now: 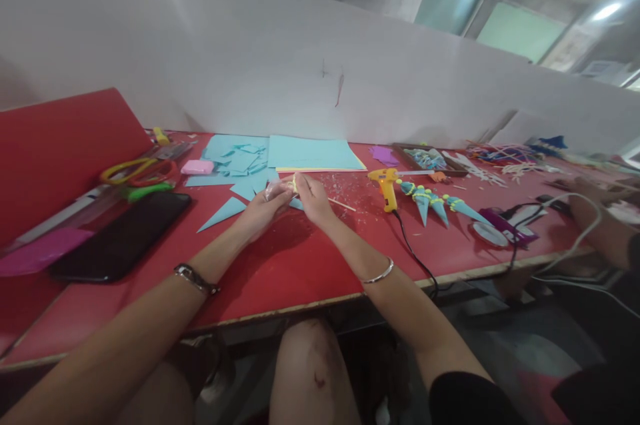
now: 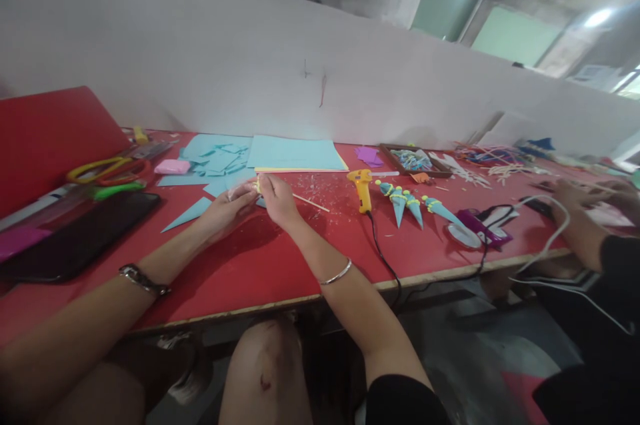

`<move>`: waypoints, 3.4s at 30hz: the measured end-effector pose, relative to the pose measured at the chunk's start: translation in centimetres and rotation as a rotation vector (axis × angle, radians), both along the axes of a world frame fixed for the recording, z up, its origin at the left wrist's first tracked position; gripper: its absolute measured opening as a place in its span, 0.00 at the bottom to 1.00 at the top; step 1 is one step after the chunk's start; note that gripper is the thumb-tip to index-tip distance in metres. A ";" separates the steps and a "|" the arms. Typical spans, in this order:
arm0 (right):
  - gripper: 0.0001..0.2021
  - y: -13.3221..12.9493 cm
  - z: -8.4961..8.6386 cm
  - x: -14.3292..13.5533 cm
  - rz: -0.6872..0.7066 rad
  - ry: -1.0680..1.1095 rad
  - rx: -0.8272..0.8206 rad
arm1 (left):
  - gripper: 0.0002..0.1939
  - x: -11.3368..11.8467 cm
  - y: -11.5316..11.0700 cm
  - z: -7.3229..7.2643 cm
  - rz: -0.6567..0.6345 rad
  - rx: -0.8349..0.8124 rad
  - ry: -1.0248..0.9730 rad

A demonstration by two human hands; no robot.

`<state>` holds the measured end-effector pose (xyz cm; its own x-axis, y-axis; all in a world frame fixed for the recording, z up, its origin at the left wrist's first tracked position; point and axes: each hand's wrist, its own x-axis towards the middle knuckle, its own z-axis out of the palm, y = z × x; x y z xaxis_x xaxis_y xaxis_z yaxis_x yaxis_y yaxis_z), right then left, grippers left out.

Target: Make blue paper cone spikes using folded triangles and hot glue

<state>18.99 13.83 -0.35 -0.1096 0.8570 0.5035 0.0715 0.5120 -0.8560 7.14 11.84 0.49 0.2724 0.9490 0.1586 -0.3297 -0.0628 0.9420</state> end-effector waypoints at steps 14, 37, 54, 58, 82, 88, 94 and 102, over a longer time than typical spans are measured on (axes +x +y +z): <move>0.17 -1.3 0.9 0.2 -0.136 -0.369 0.339 | 0.15 0.1 -0.1 0.3 0.064 -0.108 -0.089; 0.08 -1.1 2.4 0.5 0.015 0.544 -0.418 | 0.12 -0.2 0.6 -0.2 0.006 -0.134 -0.163; 0.05 -0.7 1.5 0.4 0.230 0.556 -0.492 | 0.13 -0.4 0.6 -0.1 0.030 -0.146 -0.116; 0.11 -0.4 1.5 0.5 0.265 0.569 -0.478 | 0.12 -0.4 0.6 0.1 0.036 -0.150 -0.139; 0.07 -0.9 2.4 1.2 0.308 0.603 -0.568 | 0.11 -0.8 0.6 0.5 0.063 -0.194 -0.187; 0.13 -0.4 1.5 1.4 0.197 0.553 -0.547 | 0.10 -0.7 0.5 0.7 0.047 -0.157 -0.178; 0.08 0.0 1.0 1.0 0.059 0.403 -0.359 | 0.10 -0.8 0.7 0.1 0.102 -0.108 -0.085; 0.07 -1.2 1.3 1.0 -0.081 0.001 0.134 | 0.11 -0.6 1.0 -0.1 0.245 -0.125 0.021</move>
<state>19.99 12.65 0.97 -0.0421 0.7884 0.6137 0.1162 0.6140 -0.7807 6.49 12.85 0.38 0.0340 0.9989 0.0325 -0.2993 -0.0208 0.9539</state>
